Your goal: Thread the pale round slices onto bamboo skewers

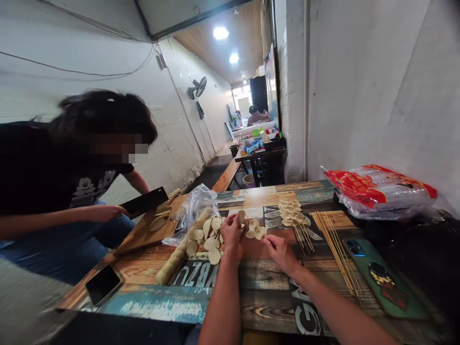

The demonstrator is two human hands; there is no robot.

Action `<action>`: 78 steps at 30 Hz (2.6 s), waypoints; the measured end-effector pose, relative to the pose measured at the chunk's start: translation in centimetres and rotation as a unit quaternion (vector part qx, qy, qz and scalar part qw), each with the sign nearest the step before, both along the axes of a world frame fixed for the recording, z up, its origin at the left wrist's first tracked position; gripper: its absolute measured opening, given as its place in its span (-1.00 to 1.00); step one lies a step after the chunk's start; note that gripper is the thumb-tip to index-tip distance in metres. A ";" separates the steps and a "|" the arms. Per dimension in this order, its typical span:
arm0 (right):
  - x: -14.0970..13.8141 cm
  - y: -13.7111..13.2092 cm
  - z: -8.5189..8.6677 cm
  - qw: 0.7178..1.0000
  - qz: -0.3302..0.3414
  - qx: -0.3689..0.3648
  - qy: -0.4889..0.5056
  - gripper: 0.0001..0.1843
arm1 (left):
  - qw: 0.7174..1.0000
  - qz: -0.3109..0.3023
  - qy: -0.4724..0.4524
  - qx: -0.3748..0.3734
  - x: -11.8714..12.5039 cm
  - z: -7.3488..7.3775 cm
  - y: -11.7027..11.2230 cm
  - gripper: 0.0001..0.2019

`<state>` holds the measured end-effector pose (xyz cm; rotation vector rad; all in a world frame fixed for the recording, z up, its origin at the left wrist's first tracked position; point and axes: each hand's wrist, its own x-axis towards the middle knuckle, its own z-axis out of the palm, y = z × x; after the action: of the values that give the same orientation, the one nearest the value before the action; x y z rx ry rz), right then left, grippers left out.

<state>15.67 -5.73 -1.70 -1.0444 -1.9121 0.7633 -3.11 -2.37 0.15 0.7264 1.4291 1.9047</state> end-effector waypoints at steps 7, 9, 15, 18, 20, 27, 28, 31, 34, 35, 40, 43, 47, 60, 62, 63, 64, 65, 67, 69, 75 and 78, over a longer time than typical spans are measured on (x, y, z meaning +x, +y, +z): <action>0.0 -0.9 0.5 0.998 0.047 -0.002 -0.040 -0.64 | 0.990 -0.024 -0.141 0.002 -1.2 0.2 0.0 -0.64; -0.1 -1.0 0.4 0.998 0.044 -0.003 -0.049 -0.63 | 0.992 -0.014 -0.125 -0.007 -1.6 0.2 0.0 -0.61; -0.2 -1.1 0.4 0.997 0.040 -0.019 -0.065 -0.63 | 0.994 -0.015 -0.103 0.009 -2.1 0.3 0.2 -0.53; -0.2 -1.2 0.5 0.996 0.041 -0.020 -0.075 -0.62 | 0.992 -0.014 -0.123 0.024 -2.1 0.5 0.1 -0.56; -0.3 -1.3 0.6 0.996 0.043 -0.022 -0.080 -0.63 | 0.990 -0.017 -0.136 0.034 -2.1 0.6 0.1 -0.58; -0.3 -1.1 0.2 0.995 0.042 -0.021 -0.091 -0.62 | 0.993 -0.030 -0.103 0.042 -1.9 1.1 -0.3 -0.51; -0.2 -1.1 0.1 0.995 0.042 -0.023 -0.092 -0.61 | 0.994 -0.037 -0.097 0.043 -1.8 1.2 -0.4 -0.49; -0.1 -1.0 -0.1 0.994 0.040 -0.021 -0.098 -0.61 | 0.994 -0.045 -0.087 0.042 -1.4 1.3 -0.4 -0.47; -0.1 -1.0 -0.4 0.995 0.037 -0.019 -0.092 -0.62 | 0.994 -0.036 -0.089 0.045 -1.1 1.2 -0.4 -0.50; -0.1 -0.9 -0.4 0.995 0.037 -0.019 -0.087 -0.62 | 0.994 -0.031 -0.090 0.047 -1.1 1.1 -0.3 -0.50; -0.2 -0.9 -0.8 0.997 0.038 -0.011 -0.073 -0.61 | 0.993 -0.036 -0.099 0.056 -1.0 0.8 -0.1 -0.52; -0.2 -0.8 -1.0 0.997 0.039 -0.007 -0.059 -0.61 | 0.990 -0.053 -0.118 0.052 -0.9 0.9 -0.2 -0.56; -0.2 -0.8 -1.2 0.998 0.037 -0.004 -0.055 -0.58 | 0.983 -0.081 -0.162 0.042 -0.8 1.4 -0.4 -0.64; -0.5 -1.3 -1.2 0.999 0.036 -0.020 -0.021 -0.58 | 0.964 -0.075 -0.253 0.013 -0.4 2.3 -0.8 -0.83; -0.5 -1.3 -1.2 0.999 0.038 -0.023 -0.019 -0.58 | 0.965 -0.073 -0.250 0.011 -0.3 2.3 -0.7 -0.82; -0.5 -1.3 -1.2 0.999 0.038 -0.022 -0.017 -0.58 | 0.966 -0.076 -0.247 0.012 -0.2 2.2 -0.7 -0.82; -0.5 -1.3 -1.2 0.999 0.039 -0.020 -0.016 -0.58 | 0.966 -0.080 -0.244 0.013 -0.1 2.2 -0.6 -0.81; -0.6 -1.3 -1.3 0.999 0.038 -0.018 -0.015 -0.58 | 0.967 -0.085 -0.241 0.014 0.0 2.1 -0.6 -0.80; -0.6 -1.2 -1.3 0.999 0.038 -0.018 -0.014 -0.59 | 0.967 -0.088 -0.237 0.019 0.2 2.0 -0.5 -0.78; -0.6 -1.2 -1.4 0.999 0.037 -0.022 -0.011 -0.60 | 0.968 -0.084 -0.234 0.025 0.4 1.9 -0.4 -0.74; -0.6 -0.8 -1.3 0.999 0.034 -0.023 -0.012 -0.58 | 0.972 -0.103 -0.207 0.037 1.2 1.5 -0.2 -0.63; -0.6 -0.7 -1.2 0.999 0.033 -0.030 -0.011 -0.57 | 0.974 -0.087 -0.203 0.038 1.5 1.5 -0.2 -0.60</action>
<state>15.03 -6.40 -2.92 -1.0341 -1.9616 0.8557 -1.61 -2.56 1.62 0.4442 1.0095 1.8460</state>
